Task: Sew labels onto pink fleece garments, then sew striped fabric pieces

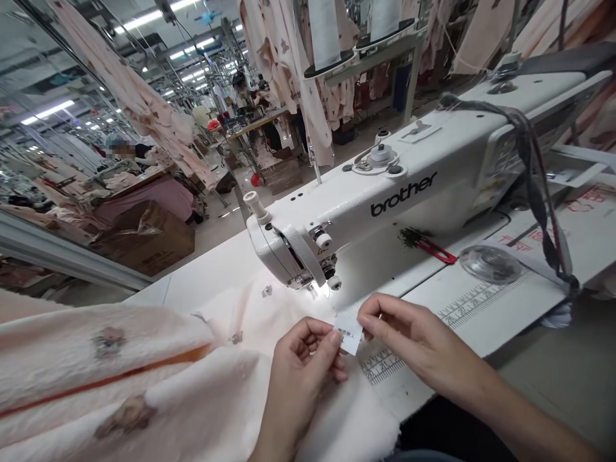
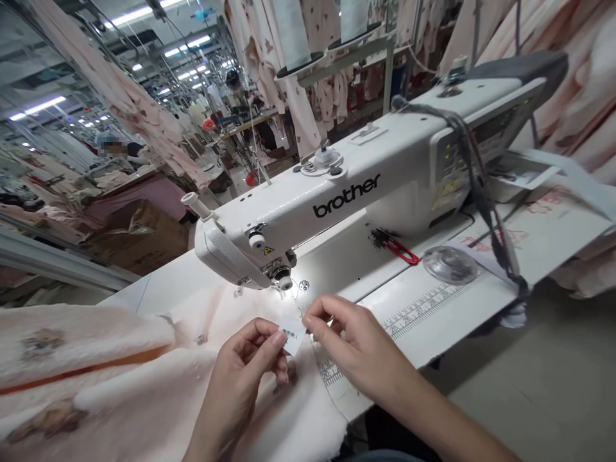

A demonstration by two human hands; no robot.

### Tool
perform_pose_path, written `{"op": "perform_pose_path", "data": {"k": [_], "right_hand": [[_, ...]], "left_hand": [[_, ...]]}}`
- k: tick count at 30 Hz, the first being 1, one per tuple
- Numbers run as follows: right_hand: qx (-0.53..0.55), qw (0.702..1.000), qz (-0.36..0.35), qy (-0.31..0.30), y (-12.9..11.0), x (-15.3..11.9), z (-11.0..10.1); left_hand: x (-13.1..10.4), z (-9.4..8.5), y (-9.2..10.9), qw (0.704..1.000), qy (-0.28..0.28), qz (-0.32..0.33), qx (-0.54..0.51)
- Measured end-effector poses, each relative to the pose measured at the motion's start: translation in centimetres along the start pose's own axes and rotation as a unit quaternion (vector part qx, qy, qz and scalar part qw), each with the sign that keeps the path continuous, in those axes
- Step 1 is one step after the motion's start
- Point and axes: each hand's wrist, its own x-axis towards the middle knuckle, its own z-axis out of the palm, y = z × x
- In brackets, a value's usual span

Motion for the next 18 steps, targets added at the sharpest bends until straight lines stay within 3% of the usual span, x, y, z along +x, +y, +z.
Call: {"op": "perform_pose_path", "data": {"k": [2,3,6,9,12,18], "right_hand": [[-0.187,0.98,-0.037,0.048,1.4,1.2,-1.7],[-0.304,0.948,-0.05,0.081,2.4,2.0,-2.8],[-0.451,0.881,-0.016,0.141,5.7,4.3,-6.0],[-0.521,0.84,0.036,0.151,7.9,5.6,-8.0],[-0.568,0.81,0.068,0.132,8.1,6.0,-8.4],[-0.583,0.804,0.067,0.098,7.5,6.0,-8.3]], "left_hand": [[-0.1,0.1,0.1,1.0,0.011,-0.003,-0.002],[-0.1,0.2,0.1,1.0,0.017,-0.004,-0.004],[-0.1,0.1,0.0,0.999,0.033,-0.007,-0.013],[-0.1,0.2,0.1,0.999,0.045,-0.014,-0.02],[-0.2,0.5,0.3,0.998,0.057,-0.009,-0.019],[-0.4,0.7,0.3,0.998,0.07,0.005,-0.007]]}}
